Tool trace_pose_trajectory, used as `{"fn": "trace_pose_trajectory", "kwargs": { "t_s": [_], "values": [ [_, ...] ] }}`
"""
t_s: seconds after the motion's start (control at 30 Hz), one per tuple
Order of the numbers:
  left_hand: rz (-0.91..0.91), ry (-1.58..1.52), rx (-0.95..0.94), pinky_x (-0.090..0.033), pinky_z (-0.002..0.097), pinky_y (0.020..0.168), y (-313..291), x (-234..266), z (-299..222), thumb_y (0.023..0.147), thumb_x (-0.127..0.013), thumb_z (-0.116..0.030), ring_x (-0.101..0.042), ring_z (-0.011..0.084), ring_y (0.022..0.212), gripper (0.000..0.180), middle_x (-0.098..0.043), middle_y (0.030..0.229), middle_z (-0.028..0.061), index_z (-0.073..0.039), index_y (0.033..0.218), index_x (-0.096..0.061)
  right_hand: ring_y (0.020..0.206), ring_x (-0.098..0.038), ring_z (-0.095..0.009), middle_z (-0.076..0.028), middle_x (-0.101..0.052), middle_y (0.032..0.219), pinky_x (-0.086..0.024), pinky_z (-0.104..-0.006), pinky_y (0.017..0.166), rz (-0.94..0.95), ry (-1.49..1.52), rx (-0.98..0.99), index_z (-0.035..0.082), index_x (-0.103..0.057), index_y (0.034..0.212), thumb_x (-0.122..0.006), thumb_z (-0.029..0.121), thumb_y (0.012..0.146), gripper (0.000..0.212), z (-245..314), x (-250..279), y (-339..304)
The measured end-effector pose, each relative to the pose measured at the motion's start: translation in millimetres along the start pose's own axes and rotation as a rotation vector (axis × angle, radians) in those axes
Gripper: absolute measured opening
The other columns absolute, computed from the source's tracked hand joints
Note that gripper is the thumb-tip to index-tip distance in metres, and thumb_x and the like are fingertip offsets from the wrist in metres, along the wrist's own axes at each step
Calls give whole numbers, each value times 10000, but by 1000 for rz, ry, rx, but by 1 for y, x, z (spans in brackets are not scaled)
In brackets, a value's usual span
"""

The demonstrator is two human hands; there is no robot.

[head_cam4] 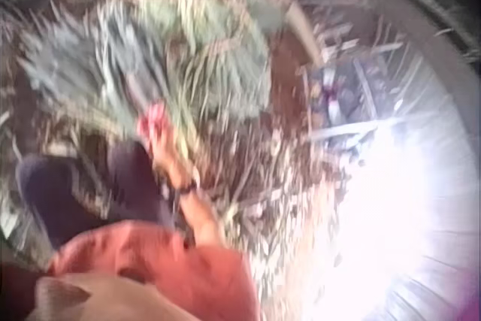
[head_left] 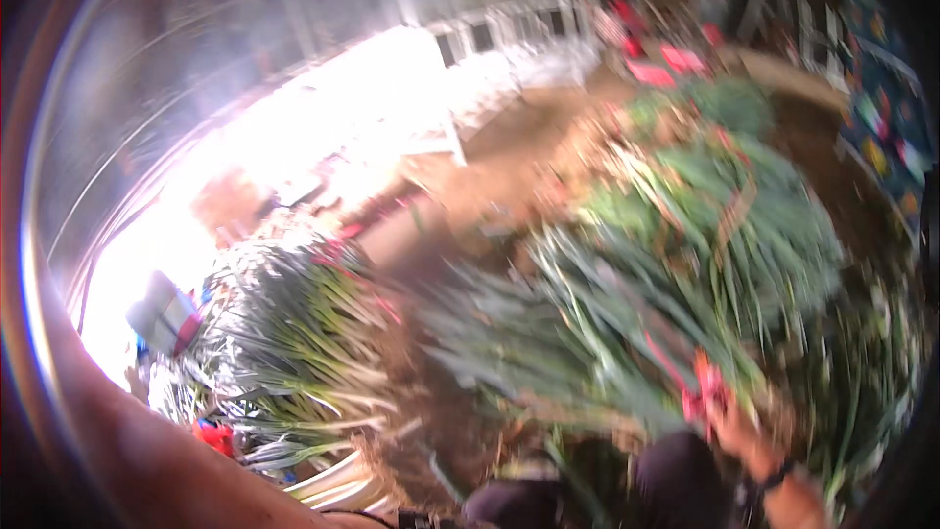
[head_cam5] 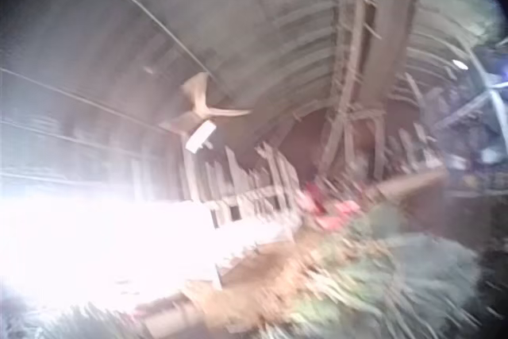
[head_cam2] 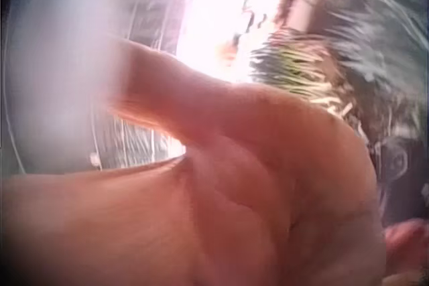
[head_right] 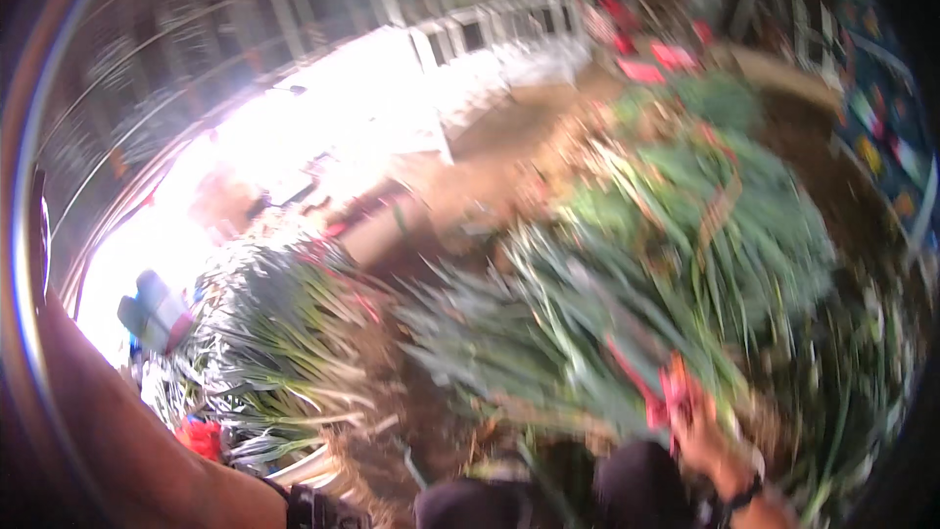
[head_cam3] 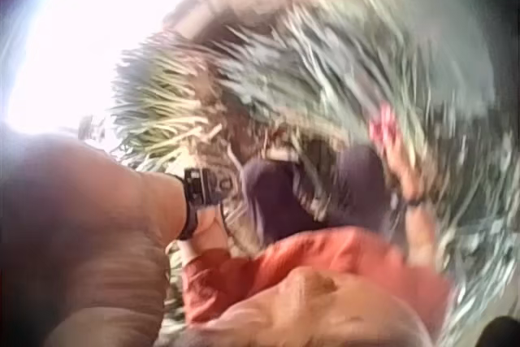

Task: Cutting ties on large bundles of leeks and peeling off outer layers for processing.

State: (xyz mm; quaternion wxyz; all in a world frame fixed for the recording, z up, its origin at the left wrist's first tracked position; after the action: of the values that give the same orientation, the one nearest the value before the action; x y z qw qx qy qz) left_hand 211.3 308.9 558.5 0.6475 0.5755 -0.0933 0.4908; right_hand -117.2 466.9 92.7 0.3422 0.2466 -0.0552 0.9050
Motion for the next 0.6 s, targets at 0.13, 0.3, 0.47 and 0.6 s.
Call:
{"fn": "trace_pose_trajectory", "kwargs": {
  "t_s": [0.13,0.3,0.47,0.6],
  "values": [
    [122,12,286,-434,354,814,-26,-11,54,778,-611,-369,-536,257,967,614,-449,1224,154,-32,1244,-394,1100,-484,-247,-132,-502,1190,-362,-370,951,51,-4,-4,10,-301,1315,-465,169,910,464,39,-2,-6],
    [282,-79,393,-421,362,837,-49,-72,32,789,-608,-341,-533,259,987,559,-477,1189,148,-32,1217,-425,1073,-501,-233,-121,-516,1165,-378,-353,936,159,52,-95,13,-310,1312,-453,146,912,446,46,1,15],
    [283,-58,290,-408,369,860,-31,-111,9,800,-606,-314,-529,261,1007,504,-506,1155,141,-33,1190,-456,1046,-517,-219,-110,-529,1139,-393,-335,922,156,347,-207,16,-318,1309,-441,123,913,429,47,19,30],
    [297,-46,320,-398,375,878,-36,-122,-4,808,-603,-292,-526,262,1024,461,-529,1127,136,-33,1169,-481,1070,-507,-235,-130,-522,1166,-378,-310,923,80,-116,147,-2,-389,1268,-433,194,924,398,20,15,49]
  ]
}}
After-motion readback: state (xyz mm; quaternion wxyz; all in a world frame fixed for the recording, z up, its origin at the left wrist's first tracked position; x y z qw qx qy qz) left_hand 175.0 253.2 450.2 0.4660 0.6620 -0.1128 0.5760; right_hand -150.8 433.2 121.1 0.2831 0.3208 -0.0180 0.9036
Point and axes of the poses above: each hand's wrist, its own y-axis towards the middle knuckle, its own x-axis out of the back of the hand, z = x × y, the point moved 7 cm from there along y, towards the middle knuckle
